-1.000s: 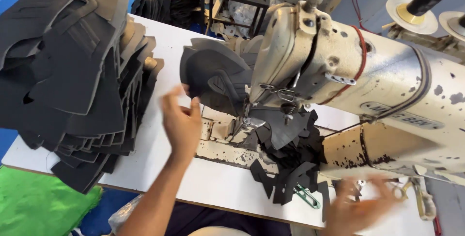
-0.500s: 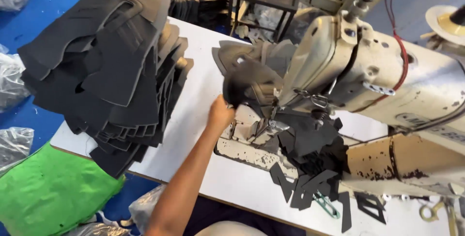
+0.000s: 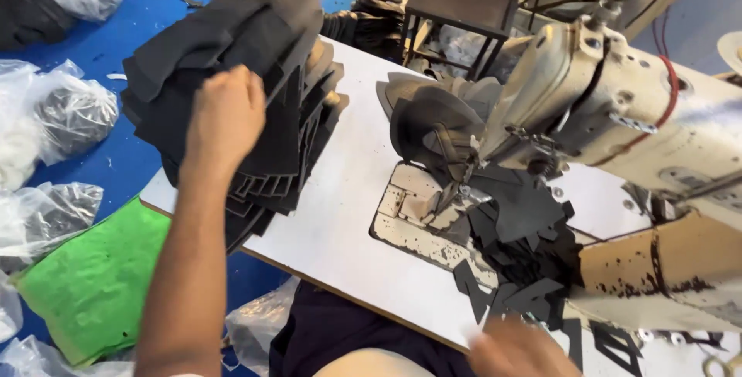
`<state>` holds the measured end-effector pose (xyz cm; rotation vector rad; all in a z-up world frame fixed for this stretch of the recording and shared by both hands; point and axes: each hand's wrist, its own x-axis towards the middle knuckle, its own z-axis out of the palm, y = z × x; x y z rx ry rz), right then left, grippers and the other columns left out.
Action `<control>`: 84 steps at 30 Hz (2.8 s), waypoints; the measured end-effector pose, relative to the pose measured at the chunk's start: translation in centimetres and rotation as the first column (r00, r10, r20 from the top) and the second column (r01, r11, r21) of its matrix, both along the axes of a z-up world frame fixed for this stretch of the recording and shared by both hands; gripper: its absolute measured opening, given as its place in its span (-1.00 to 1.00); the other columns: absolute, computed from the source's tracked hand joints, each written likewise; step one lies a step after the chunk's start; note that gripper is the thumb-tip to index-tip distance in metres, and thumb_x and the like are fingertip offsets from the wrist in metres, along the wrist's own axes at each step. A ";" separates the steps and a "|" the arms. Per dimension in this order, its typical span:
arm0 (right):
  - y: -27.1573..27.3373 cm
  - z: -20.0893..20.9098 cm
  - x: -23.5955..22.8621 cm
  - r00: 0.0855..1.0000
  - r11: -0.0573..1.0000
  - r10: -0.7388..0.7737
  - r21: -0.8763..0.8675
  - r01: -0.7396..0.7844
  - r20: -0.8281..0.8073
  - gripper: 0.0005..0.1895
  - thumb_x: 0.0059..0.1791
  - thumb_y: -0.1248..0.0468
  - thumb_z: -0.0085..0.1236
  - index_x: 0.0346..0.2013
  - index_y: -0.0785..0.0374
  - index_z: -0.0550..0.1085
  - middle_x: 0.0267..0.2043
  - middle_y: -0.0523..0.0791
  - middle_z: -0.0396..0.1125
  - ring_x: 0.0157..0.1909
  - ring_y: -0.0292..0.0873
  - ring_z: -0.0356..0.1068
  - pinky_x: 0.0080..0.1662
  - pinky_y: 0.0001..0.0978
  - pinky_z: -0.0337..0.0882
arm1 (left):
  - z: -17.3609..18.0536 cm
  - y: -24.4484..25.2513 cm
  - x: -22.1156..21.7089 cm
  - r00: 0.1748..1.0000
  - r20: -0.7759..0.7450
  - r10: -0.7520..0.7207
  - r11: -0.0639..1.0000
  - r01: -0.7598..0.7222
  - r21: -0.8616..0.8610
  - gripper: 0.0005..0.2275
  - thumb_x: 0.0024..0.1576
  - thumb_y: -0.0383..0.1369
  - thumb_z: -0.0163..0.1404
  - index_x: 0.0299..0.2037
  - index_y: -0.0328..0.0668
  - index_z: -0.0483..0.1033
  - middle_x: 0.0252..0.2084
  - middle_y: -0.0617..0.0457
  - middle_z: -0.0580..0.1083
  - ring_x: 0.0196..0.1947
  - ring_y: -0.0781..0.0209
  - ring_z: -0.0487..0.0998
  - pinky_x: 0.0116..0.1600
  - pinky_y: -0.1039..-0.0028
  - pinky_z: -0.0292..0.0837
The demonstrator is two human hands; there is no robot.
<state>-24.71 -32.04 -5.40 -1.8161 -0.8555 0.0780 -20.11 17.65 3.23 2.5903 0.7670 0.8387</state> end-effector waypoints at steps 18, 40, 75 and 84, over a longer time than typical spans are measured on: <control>8.2 0.0 1.5 0.849 0.984 -0.029 -0.165 -0.069 -0.528 -0.74 0.20 0.23 0.00 0.08 0.36 0.45 -0.34 0.06 0.39 -0.30 -0.24 0.33 -0.23 -0.37 0.39 | -16.2 -23.7 -11.5 0.798 0.554 -0.239 0.506 0.589 -0.630 -0.42 0.11 -0.43 0.07 0.33 -0.49 0.17 0.28 -0.31 0.30 0.25 -0.01 0.39 0.29 0.33 0.29; -1.0 -10.6 13.7 0.898 0.897 -0.386 -0.141 0.419 0.209 -0.68 -0.13 0.46 0.12 -0.07 0.37 0.49 -0.13 0.00 0.39 -0.10 -0.03 0.42 -0.03 -0.24 0.40 | -7.0 -22.1 -8.2 0.890 0.214 -0.403 0.521 0.416 -0.745 -0.87 0.08 -0.43 0.16 -0.25 -0.35 0.63 -0.45 -0.01 0.55 -0.48 0.22 0.61 -0.45 0.45 0.44; 3.2 9.2 7.5 0.991 0.860 0.122 -0.493 -0.131 -0.051 -0.69 -0.06 0.24 0.26 -0.07 0.31 0.56 -0.26 -0.05 0.45 -0.09 0.04 0.43 -0.10 -0.17 0.43 | -5.5 -25.9 -5.9 0.617 0.543 -0.570 0.305 0.772 -0.557 -0.79 0.10 -0.51 0.24 -0.06 -0.35 0.64 -0.51 0.03 0.46 -0.56 0.33 0.42 -0.44 0.55 0.32; 2.8 7.3 6.6 0.995 0.914 0.056 -0.405 -0.018 0.081 -0.66 -0.19 0.30 0.41 -0.16 0.31 0.57 -0.32 -0.06 0.42 -0.20 -0.03 0.41 -0.13 -0.25 0.42 | -4.6 -26.8 -6.0 0.723 0.395 -0.567 0.400 0.661 -0.635 -0.69 0.06 -0.43 0.27 0.01 -0.33 0.63 -0.52 -0.04 0.47 -0.60 0.25 0.43 -0.47 0.48 0.34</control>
